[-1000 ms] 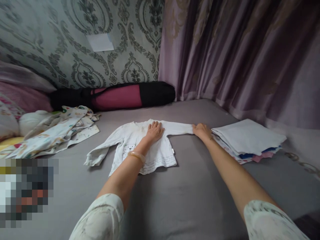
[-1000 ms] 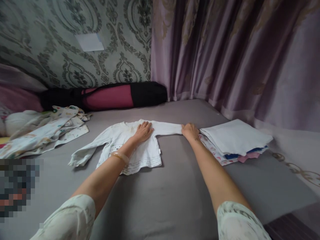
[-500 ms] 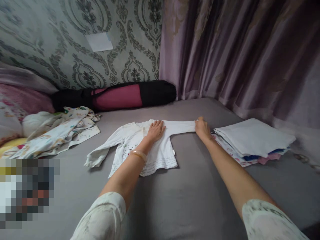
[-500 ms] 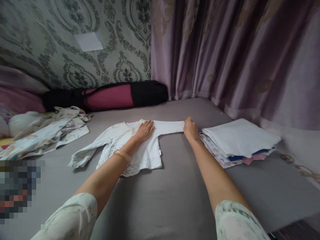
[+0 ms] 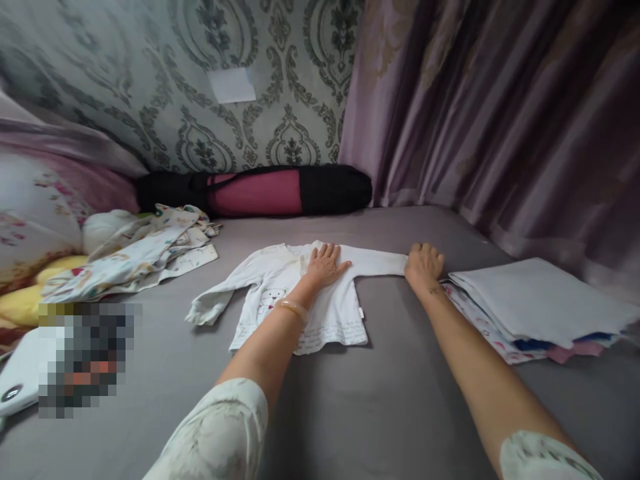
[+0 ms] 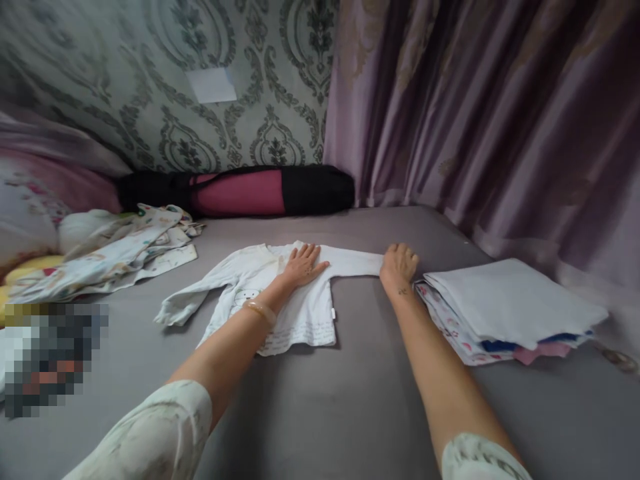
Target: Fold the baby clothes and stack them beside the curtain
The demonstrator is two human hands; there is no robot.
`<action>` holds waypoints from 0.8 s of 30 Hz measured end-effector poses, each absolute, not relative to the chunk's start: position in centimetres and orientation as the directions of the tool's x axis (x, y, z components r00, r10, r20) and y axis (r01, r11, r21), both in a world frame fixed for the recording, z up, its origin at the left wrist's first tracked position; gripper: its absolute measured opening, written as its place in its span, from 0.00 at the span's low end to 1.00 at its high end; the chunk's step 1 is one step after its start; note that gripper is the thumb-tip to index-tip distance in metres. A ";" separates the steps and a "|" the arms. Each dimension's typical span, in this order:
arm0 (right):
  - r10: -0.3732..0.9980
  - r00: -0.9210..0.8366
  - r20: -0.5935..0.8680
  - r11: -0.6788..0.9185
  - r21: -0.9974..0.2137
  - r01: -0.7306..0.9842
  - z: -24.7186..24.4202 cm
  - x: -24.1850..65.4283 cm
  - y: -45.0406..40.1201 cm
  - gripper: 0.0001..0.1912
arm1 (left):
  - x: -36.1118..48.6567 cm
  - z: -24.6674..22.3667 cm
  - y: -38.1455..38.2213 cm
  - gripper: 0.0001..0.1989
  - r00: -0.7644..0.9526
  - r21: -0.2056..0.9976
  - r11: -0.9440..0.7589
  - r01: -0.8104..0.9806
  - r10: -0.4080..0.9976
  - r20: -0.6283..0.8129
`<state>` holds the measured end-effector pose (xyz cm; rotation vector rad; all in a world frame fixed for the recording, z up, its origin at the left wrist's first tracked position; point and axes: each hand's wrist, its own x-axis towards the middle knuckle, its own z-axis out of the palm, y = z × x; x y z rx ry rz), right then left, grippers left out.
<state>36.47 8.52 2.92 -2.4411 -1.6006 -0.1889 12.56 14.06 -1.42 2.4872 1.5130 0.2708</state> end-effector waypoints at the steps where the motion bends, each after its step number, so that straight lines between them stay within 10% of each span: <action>1: 0.915 0.313 0.257 -0.293 -0.113 0.949 3.0 35.3 8.7 0.21 | 12.6 -1.5 14.1 0.38 0.454 0.277 -0.449 0.850 0.890 0.050; 6: 0.979 -0.136 0.153 0.176 -0.291 0.940 2.1 27.3 10.9 0.26 | 12.5 -1.6 14.3 0.34 0.469 0.246 -0.458 0.855 0.883 0.015; 14: 0.995 -0.087 -0.050 0.067 -0.322 0.944 -0.4 23.9 12.5 0.32 | 12.1 -0.8 15.8 0.31 0.478 0.349 -0.415 0.841 0.871 -0.117; 20: 0.993 -0.119 -0.024 0.114 -0.156 0.981 -0.8 24.2 12.3 0.31 | 9.9 -0.1 15.9 0.28 0.424 0.544 -0.382 0.747 0.904 0.053; 24: 0.991 -0.072 -0.111 0.061 -0.102 0.993 0.3 23.0 12.8 0.31 | 4.4 0.9 15.9 0.27 0.194 0.472 -0.263 0.842 0.962 0.190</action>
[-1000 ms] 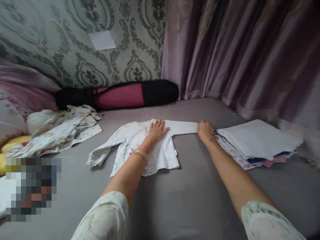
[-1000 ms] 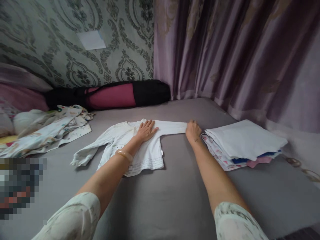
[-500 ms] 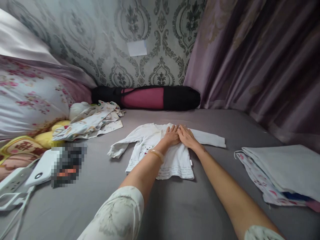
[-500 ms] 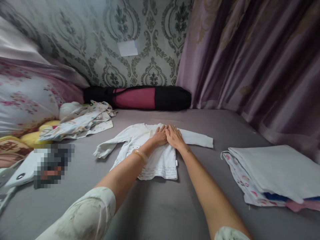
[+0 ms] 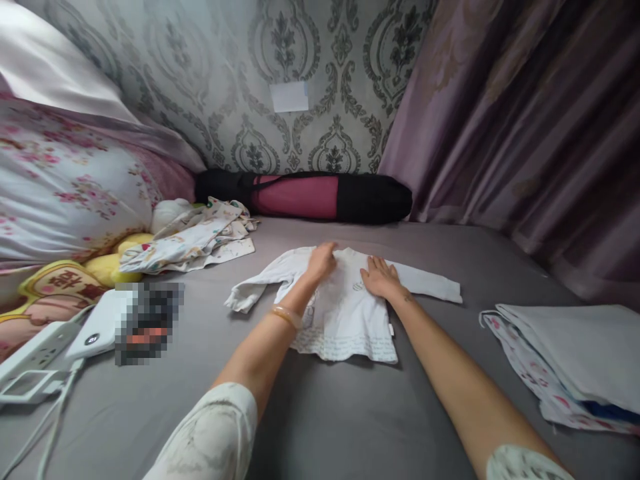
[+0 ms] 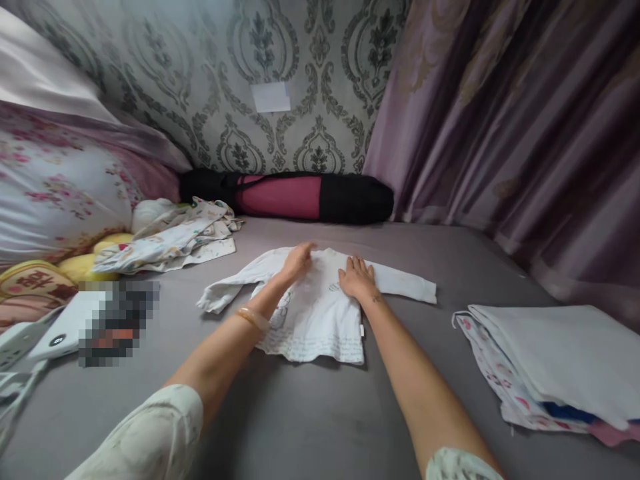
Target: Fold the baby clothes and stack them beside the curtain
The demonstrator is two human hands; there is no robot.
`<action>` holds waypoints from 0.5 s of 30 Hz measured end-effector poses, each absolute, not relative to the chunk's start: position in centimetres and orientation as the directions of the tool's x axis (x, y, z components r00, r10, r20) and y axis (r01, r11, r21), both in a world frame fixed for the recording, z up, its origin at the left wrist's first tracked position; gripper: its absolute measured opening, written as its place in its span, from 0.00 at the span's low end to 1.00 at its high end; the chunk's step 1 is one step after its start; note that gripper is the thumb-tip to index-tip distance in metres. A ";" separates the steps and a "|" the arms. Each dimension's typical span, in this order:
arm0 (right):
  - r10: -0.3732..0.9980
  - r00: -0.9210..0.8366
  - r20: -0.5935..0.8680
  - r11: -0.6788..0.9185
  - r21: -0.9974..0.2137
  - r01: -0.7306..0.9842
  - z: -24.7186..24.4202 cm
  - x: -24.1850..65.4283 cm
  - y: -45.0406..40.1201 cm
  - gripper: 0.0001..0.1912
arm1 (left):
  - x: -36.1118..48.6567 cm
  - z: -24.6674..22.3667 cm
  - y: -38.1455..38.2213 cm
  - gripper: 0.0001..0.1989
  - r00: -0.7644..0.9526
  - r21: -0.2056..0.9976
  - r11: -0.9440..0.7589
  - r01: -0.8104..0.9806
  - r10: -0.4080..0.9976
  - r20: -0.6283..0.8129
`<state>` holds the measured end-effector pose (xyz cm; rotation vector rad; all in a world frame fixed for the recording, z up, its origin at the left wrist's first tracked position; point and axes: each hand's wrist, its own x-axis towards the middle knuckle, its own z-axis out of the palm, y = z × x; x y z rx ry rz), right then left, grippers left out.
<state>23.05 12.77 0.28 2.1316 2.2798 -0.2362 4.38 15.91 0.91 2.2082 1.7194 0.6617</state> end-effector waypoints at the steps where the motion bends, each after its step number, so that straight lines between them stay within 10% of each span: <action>1: 0.993 -0.071 -0.098 0.063 -0.087 0.994 0.6 22.4 12.9 0.31 | 2.8 1.2 16.0 0.25 0.121 0.419 -0.202 0.885 0.970 0.212; 15: 0.991 -0.116 0.059 0.126 -0.215 0.968 -1.3 16.2 13.9 0.35 | -2.9 2.0 19.2 0.14 -0.096 0.348 0.115 0.931 0.993 -0.070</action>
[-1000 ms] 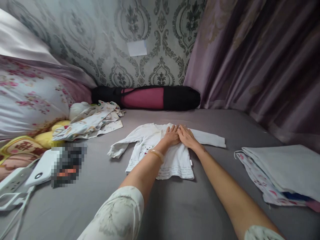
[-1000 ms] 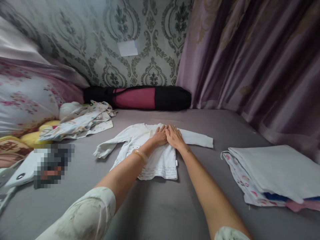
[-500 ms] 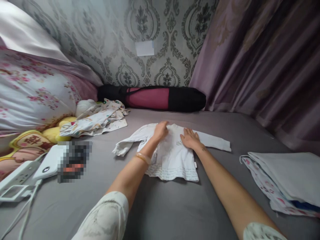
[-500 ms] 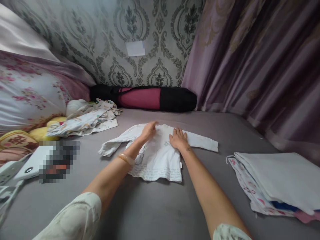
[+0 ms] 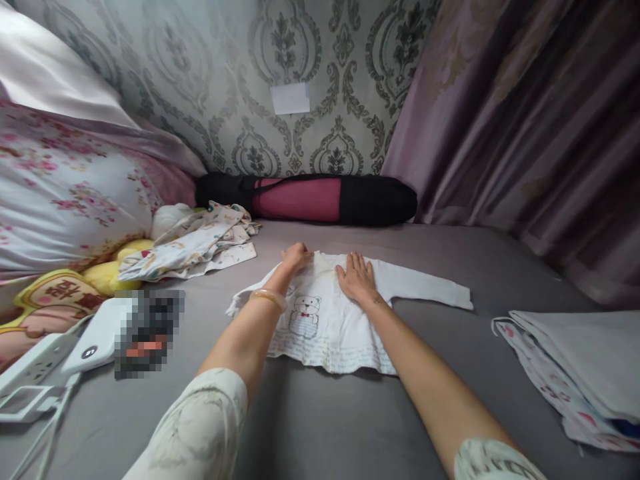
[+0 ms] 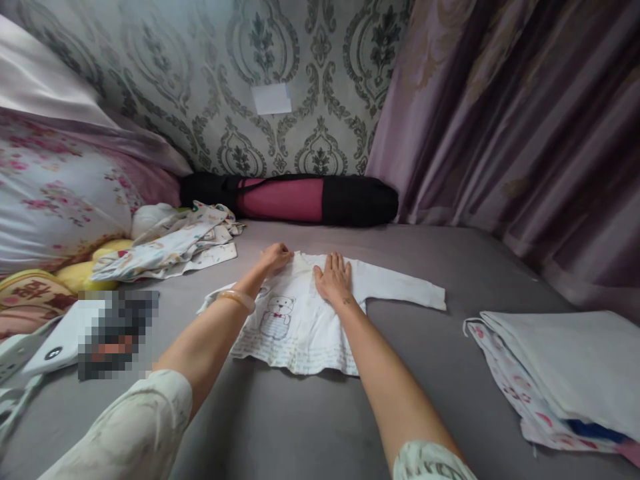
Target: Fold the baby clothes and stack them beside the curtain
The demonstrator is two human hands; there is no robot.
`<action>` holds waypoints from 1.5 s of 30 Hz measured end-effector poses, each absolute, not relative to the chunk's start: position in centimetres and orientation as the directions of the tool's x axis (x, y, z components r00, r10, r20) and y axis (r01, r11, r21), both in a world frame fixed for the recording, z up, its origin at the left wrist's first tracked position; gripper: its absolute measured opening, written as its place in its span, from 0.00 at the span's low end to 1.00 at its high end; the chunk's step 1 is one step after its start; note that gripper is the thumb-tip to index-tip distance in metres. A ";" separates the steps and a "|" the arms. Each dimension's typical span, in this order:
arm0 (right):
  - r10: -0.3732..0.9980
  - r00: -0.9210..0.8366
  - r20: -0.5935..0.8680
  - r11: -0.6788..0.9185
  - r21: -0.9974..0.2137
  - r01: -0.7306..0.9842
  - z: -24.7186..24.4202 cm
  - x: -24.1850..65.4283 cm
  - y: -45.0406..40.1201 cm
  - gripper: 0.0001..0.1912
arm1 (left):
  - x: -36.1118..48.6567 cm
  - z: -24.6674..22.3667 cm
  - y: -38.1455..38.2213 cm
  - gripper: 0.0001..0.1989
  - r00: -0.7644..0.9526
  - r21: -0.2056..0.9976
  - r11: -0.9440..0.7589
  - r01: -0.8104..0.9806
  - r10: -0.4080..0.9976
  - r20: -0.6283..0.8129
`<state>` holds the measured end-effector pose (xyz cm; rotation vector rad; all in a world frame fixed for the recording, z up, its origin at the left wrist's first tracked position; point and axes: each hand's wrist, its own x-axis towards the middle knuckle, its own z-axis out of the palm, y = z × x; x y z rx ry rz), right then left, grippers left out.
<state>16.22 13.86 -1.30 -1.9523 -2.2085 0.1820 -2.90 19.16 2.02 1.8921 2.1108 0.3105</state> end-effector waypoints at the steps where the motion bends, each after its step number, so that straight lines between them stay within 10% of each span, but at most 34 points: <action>1: 0.991 -0.114 0.065 0.125 -0.208 0.970 -1.4 16.2 13.9 0.35 | -3.0 2.1 19.3 0.13 -0.077 0.361 0.102 0.927 0.994 -0.082; 10: 0.993 -0.102 0.050 0.109 -0.158 0.981 -1.4 16.0 14.0 0.35 | -3.1 1.2 18.2 0.16 0.012 0.306 -0.021 0.952 0.999 0.029; 21: 0.958 -0.277 0.073 0.286 -0.226 0.931 1.2 12.5 14.0 0.29 | -14.1 4.3 14.2 0.33 -0.026 0.576 0.278 0.768 0.913 -0.407; 35: 0.923 -0.385 0.019 0.376 -0.272 0.886 -0.6 5.5 14.3 0.32 | -17.8 4.2 1.8 0.15 0.006 0.611 0.141 0.779 0.973 -0.232; 42: 0.920 -0.391 0.032 0.387 -0.234 0.892 -0.7 5.6 14.1 0.33 | -17.9 4.2 2.5 0.08 -0.036 0.077 0.004 0.997 0.904 0.427; 45: 0.918 -0.395 0.035 0.393 -0.214 0.894 -0.8 5.6 14.0 0.34 | -18.5 3.1 2.3 0.12 0.024 -0.106 0.023 0.994 0.904 0.426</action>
